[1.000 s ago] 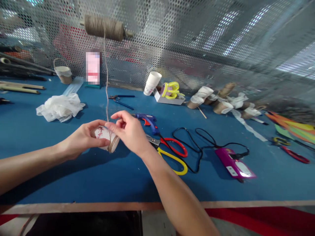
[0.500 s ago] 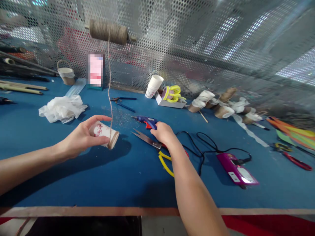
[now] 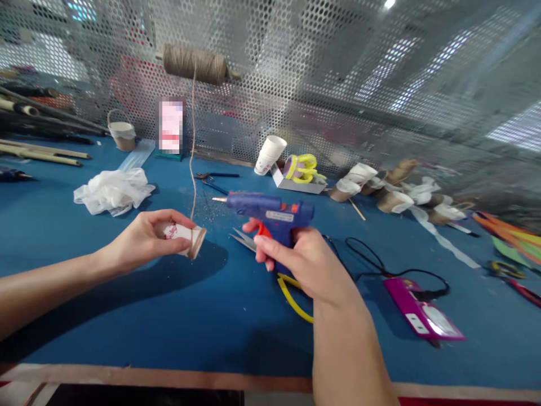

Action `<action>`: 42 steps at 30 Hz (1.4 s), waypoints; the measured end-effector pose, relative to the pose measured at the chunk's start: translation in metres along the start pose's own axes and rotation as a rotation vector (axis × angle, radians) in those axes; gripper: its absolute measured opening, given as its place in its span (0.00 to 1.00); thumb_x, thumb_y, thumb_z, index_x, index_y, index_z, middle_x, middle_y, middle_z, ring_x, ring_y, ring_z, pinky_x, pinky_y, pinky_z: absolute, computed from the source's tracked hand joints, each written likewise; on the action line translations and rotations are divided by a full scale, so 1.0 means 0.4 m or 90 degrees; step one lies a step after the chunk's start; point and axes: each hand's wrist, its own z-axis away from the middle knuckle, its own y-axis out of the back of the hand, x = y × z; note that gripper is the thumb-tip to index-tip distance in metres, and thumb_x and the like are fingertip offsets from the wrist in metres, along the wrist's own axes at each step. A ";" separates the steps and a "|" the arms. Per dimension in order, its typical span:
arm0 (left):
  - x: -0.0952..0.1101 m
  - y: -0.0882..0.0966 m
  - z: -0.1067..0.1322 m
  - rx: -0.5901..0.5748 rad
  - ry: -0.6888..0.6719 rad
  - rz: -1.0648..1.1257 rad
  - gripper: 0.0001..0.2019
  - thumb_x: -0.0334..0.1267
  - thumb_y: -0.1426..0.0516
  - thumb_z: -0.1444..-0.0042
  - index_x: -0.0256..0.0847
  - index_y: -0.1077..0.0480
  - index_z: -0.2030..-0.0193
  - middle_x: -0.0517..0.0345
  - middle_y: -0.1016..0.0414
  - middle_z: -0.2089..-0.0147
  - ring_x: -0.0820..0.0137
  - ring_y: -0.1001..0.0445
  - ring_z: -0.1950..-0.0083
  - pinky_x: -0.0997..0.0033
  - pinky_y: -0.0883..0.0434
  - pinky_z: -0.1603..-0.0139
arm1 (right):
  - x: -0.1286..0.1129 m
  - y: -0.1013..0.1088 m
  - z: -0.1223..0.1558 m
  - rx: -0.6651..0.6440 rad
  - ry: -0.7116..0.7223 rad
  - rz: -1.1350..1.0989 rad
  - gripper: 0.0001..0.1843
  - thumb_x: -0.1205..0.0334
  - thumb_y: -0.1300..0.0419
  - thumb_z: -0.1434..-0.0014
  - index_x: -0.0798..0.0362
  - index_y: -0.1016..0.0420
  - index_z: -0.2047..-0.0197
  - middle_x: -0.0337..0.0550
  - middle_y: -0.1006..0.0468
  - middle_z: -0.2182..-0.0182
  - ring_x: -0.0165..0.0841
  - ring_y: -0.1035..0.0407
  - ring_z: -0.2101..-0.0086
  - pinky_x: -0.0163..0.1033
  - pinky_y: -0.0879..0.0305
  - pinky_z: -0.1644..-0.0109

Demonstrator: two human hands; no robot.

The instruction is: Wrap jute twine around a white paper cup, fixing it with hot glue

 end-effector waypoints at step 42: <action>-0.001 0.008 0.006 0.057 -0.151 -0.195 0.10 0.38 0.42 0.49 0.36 0.25 0.62 0.58 0.24 0.72 0.77 0.35 0.78 0.79 0.39 0.77 | -0.025 -0.046 0.056 -0.014 0.045 0.345 0.12 0.49 0.44 0.48 0.46 0.29 0.76 0.37 0.26 0.81 0.35 0.33 0.80 0.39 0.32 0.76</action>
